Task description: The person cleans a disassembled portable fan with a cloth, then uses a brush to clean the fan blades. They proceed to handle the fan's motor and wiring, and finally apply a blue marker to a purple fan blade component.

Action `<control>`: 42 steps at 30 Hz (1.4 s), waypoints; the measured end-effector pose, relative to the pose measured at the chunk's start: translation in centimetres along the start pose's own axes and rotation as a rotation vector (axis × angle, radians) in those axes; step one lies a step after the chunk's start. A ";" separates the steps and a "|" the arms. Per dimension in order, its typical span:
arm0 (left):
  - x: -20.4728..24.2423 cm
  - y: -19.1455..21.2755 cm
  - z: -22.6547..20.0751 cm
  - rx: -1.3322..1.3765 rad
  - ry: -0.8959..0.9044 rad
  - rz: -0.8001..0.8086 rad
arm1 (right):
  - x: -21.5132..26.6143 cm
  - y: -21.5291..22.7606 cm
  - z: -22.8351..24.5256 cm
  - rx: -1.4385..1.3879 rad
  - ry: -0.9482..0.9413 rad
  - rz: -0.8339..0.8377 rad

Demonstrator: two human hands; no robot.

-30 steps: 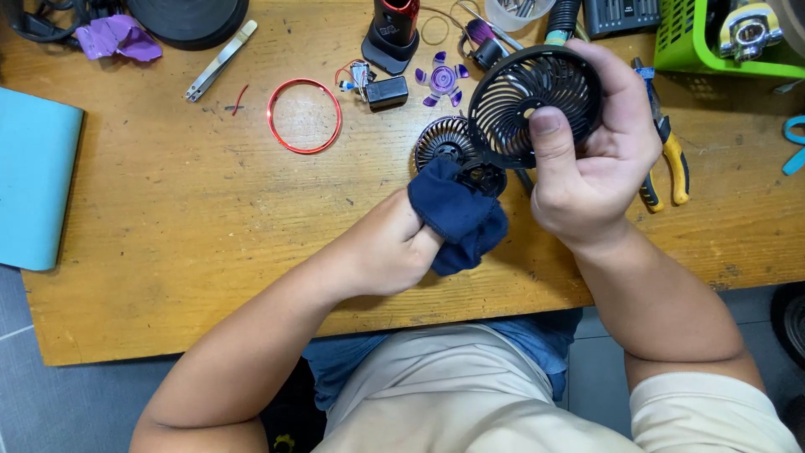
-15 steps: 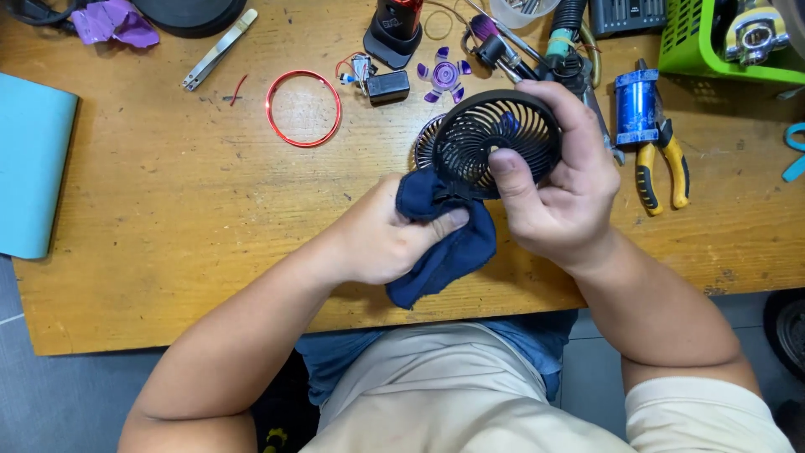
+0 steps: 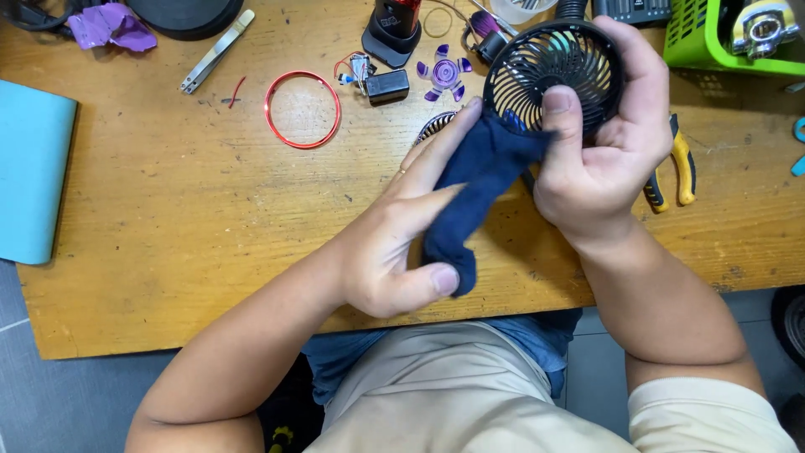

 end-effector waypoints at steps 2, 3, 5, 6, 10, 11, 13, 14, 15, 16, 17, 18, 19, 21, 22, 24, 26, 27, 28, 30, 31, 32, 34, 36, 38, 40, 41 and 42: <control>0.5 -0.4 0.3 -0.147 0.016 0.091 | 0.2 -0.1 -0.2 -0.068 -0.041 -0.019; 0.3 -0.7 0.2 -0.147 0.015 0.093 | 0.2 0.0 -0.1 -0.067 -0.041 -0.021; 0.0 -0.7 0.1 -0.134 0.067 -0.059 | 0.4 0.1 0.0 -0.064 -0.010 -0.026; 0.2 -1.2 0.4 -0.134 0.068 -0.059 | 0.7 0.1 0.1 -0.065 -0.009 -0.026; 0.3 -1.5 1.5 0.136 0.336 -0.332 | 2.2 0.0 0.3 -0.038 -0.002 0.049; 0.2 -1.9 1.8 0.416 0.499 -0.330 | 2.6 -0.1 0.3 -0.008 0.001 0.058; 0.2 -1.7 2.4 0.347 0.523 -0.249 | 2.8 -0.2 0.4 -0.014 -0.011 0.073; 0.2 -1.6 2.6 0.279 0.545 -0.171 | 2.8 -0.4 0.4 -0.019 -0.022 0.089; 0.4 -1.8 2.7 0.277 0.544 -0.172 | 2.9 -0.3 0.5 -0.021 -0.020 0.090; 0.5 -1.9 2.7 0.301 0.519 -0.201 | 2.8 -0.3 0.5 0.004 -0.009 0.118; 0.6 -2.0 2.7 0.325 0.493 -0.229 | 2.7 -0.3 0.6 0.029 0.002 0.146; 0.6 -1.8 2.6 0.318 0.488 -0.233 | 2.9 -0.3 0.6 0.025 0.011 0.146; 0.5 -1.7 2.4 0.299 0.472 -0.206 | 3.0 -0.3 0.6 0.024 0.015 0.146; 0.3 -1.4 2.4 0.270 0.444 -0.185 | 3.0 -0.3 0.5 0.021 0.034 0.146; 0.4 -1.3 2.5 0.159 0.461 -0.165 | 3.2 -0.2 0.4 0.008 0.030 0.120; 0.4 -1.0 2.5 0.043 0.473 -0.149 | 3.2 -0.2 0.4 -0.006 0.031 0.095; 0.0 -1.0 2.2 0.021 0.461 -0.081 | 3.1 -0.4 0.6 -0.058 0.000 0.104; 0.2 -1.0 2.7 0.017 0.458 -0.085 | 3.1 -0.3 0.4 -0.061 0.006 0.106; 0.3 -1.1 3.0 0.120 0.412 -0.084 | 3.1 -0.1 0.2 0.000 0.035 0.079; 0.5 -1.0 3.1 0.217 0.360 -0.086 | 3.0 0.0 0.4 0.056 0.072 0.054; 0.4 -0.9 2.9 0.252 0.348 -0.069 | 2.8 -0.1 0.7 0.040 0.066 0.067; 0.2 -0.7 2.7 0.288 0.336 -0.046 | 2.7 -0.1 0.9 0.026 0.058 0.076; 0.5 -1.1 3.4 0.285 0.381 -0.148 | 1.1 0.6 2.1 0.153 0.051 0.215; 0.7 -1.2 4.3 0.280 0.427 -0.254 | -0.9 1.0 3.6 0.278 0.043 0.355; 0.4 -1.3 5.3 0.252 0.340 -0.361 | -3.4 1.0 5.4 0.457 0.050 0.580; 0.5 -1.4 5.6 0.332 0.350 -0.397 | -6.4 0.7 7.0 0.463 0.153 0.494; 0.6 -1.6 5.7 0.416 0.364 -0.432 | -7.8 0.6 7.9 0.467 0.253 0.411; 0.7 -1.1 5.6 0.414 0.361 -0.435 | -9.6 -0.6 7.3 0.465 0.257 0.412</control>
Point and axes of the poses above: each hand's wrist, its own x-axis away from the middle knuckle, its own y-axis out of the back of the hand, z = x × y, the point moved 3 cm from there along -x, towards the middle knuckle, and after that the axes turned 9 degrees about -y, right-handed, at the moved point
